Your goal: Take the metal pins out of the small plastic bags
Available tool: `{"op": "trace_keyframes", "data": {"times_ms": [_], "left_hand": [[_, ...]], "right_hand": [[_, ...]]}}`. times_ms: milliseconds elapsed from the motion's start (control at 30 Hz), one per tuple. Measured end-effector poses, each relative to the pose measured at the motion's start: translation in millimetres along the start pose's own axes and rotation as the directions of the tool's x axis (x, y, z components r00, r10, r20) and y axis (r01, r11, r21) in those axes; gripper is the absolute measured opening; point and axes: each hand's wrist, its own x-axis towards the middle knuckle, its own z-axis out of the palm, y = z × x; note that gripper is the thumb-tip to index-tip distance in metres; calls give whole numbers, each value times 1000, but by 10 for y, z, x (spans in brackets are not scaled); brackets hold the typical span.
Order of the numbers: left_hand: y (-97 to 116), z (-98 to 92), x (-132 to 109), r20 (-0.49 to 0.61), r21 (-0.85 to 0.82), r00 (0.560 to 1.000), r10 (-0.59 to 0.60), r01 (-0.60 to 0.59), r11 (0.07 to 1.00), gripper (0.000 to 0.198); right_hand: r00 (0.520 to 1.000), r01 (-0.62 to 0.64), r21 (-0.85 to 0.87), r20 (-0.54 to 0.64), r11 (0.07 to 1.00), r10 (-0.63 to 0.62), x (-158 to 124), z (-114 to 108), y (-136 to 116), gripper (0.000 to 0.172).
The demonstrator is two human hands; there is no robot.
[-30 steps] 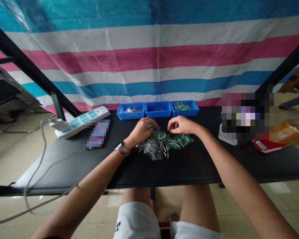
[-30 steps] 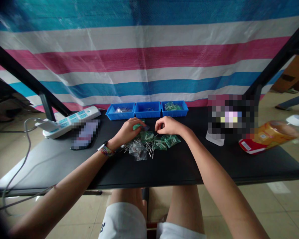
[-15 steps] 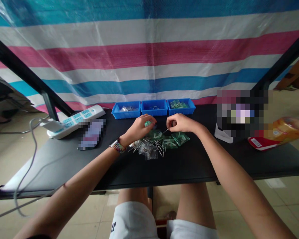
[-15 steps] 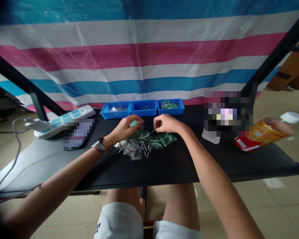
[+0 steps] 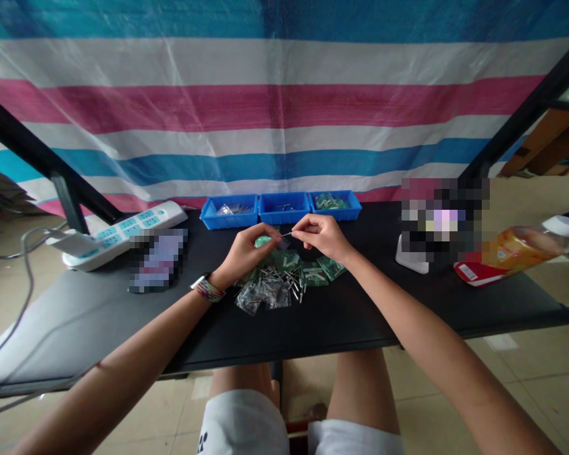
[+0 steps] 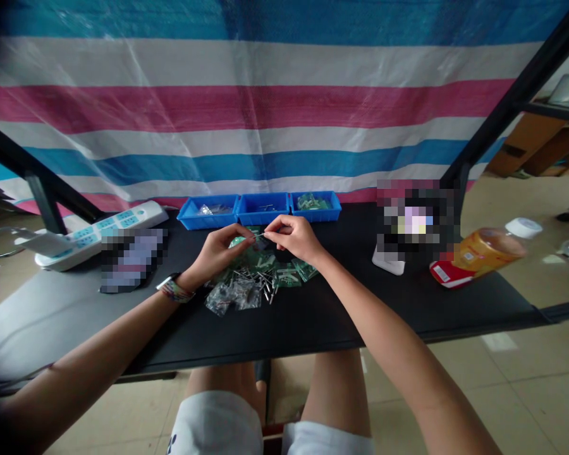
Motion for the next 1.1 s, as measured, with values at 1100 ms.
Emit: {"op": "trace_keyframes", "data": {"times_ms": [1100], "left_hand": [[107,-106,51,-42,131,997,62,-56,990,36]], "right_hand": [[1000,-3,124,-14,992,5,-52,106,19,29]]}}
